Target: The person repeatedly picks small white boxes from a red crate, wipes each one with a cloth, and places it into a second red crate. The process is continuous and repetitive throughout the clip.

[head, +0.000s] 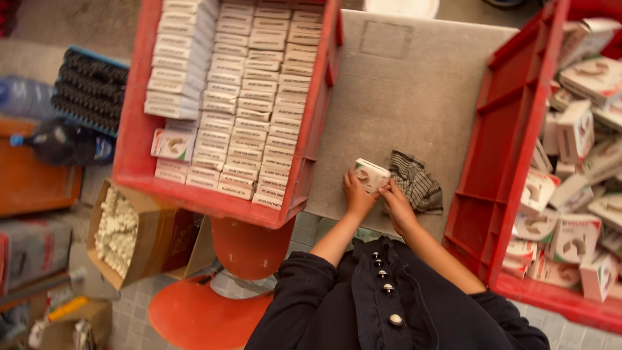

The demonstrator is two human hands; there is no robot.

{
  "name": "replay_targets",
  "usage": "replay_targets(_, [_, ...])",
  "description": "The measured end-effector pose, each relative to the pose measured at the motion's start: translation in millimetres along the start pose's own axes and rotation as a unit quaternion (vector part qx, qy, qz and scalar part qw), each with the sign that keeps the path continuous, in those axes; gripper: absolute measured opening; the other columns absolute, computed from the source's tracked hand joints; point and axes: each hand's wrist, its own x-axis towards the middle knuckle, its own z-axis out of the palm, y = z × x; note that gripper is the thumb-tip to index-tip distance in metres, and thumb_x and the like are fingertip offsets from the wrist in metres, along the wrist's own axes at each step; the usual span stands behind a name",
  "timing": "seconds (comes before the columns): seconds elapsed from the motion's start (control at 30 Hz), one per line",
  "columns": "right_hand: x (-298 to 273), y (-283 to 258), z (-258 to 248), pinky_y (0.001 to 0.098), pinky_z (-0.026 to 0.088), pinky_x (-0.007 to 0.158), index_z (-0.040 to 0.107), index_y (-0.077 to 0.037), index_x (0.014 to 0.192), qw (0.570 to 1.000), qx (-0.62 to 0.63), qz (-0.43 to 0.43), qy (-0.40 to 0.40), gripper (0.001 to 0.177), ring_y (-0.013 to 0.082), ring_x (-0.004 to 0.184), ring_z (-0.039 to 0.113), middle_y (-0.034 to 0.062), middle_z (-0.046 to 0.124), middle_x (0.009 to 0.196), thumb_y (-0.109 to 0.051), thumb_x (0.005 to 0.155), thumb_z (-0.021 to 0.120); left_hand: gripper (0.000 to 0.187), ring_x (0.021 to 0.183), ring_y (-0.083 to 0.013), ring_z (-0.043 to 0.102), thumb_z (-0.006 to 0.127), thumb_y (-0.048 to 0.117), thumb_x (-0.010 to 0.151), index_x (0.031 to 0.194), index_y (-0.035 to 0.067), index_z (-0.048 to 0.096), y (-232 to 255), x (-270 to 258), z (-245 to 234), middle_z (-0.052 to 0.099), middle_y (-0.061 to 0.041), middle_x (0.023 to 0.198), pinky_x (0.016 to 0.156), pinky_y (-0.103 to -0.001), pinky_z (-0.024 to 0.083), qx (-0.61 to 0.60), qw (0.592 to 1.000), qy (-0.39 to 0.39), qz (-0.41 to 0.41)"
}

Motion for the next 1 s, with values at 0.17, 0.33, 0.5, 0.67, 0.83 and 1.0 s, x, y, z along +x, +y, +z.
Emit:
replay_targets(0.17, [-8,-17,5,0.0612,0.018,0.113,0.02,0.0,0.153,0.997,0.004,-0.083,0.009,0.075,0.0439,0.138,0.03,0.0294,0.02,0.152,-0.027,0.096,0.062,0.078,0.111,-0.0488,0.052,0.078,0.02,0.064,0.13,-0.002,0.043,24,-10,-13,0.049,-0.026,0.116,0.097,-0.056,0.041,-0.063,0.99,0.059,0.113])
replay_targets(0.33, [-1,-12,3,0.0628,0.028,0.104,0.023,0.01,0.148,0.982,-0.021,-0.185,0.04,0.07,0.0396,0.128,0.034,0.0353,0.02,0.144,-0.029,0.102,0.057,0.069,0.117,-0.0404,0.053,0.07,0.029,0.072,0.13,0.001,0.044,99,-6,-92,0.052,-0.022,0.121,0.1,-0.053,0.037,-0.059,0.977,0.069,0.191])
replay_targets(0.5, [-59,-62,61,0.0389,0.043,0.102,0.038,-0.003,0.146,0.929,0.0,-0.368,-0.031,0.045,0.0208,0.122,0.044,0.0136,0.045,0.137,-0.017,0.103,0.042,0.082,0.128,-0.0376,0.048,0.062,0.047,0.083,0.143,-0.003,0.036,152,6,-196,0.047,-0.025,0.136,0.11,-0.047,0.033,-0.092,0.934,0.134,0.317])
replay_targets(0.67, [-82,-93,167,0.0493,0.031,0.111,0.029,-0.003,0.148,0.894,-0.022,-0.416,-0.162,0.057,0.0284,0.138,0.033,0.0157,0.036,0.145,-0.02,0.096,0.041,0.079,0.127,-0.0438,0.049,0.067,0.044,0.081,0.139,-0.002,0.04,131,42,-306,0.049,-0.026,0.131,0.107,-0.052,0.04,-0.091,0.919,0.185,0.336])
replay_targets(0.83, [-76,-97,298,0.0585,0.019,0.114,0.024,0.004,0.149,0.893,-0.107,-0.375,-0.225,0.059,0.0458,0.142,0.019,0.0293,0.022,0.152,-0.018,0.098,0.044,0.066,0.122,-0.0403,0.049,0.074,0.028,0.082,0.135,0.003,0.043,23,88,-390,0.045,-0.019,0.126,0.103,-0.05,0.042,-0.123,0.949,0.177,0.229])
replay_targets(1.0, [-55,-84,405,0.0521,0.007,0.119,0.015,0.0,0.154,0.929,-0.2,-0.241,-0.197,0.074,0.0394,0.148,0.007,0.0269,0.01,0.158,-0.038,0.099,0.046,0.049,0.119,-0.0432,0.055,0.067,0.032,0.091,0.123,0.0,0.048,-52,145,-465,0.054,-0.021,0.118,0.098,-0.048,0.046,-0.132,0.983,0.128,-0.015])
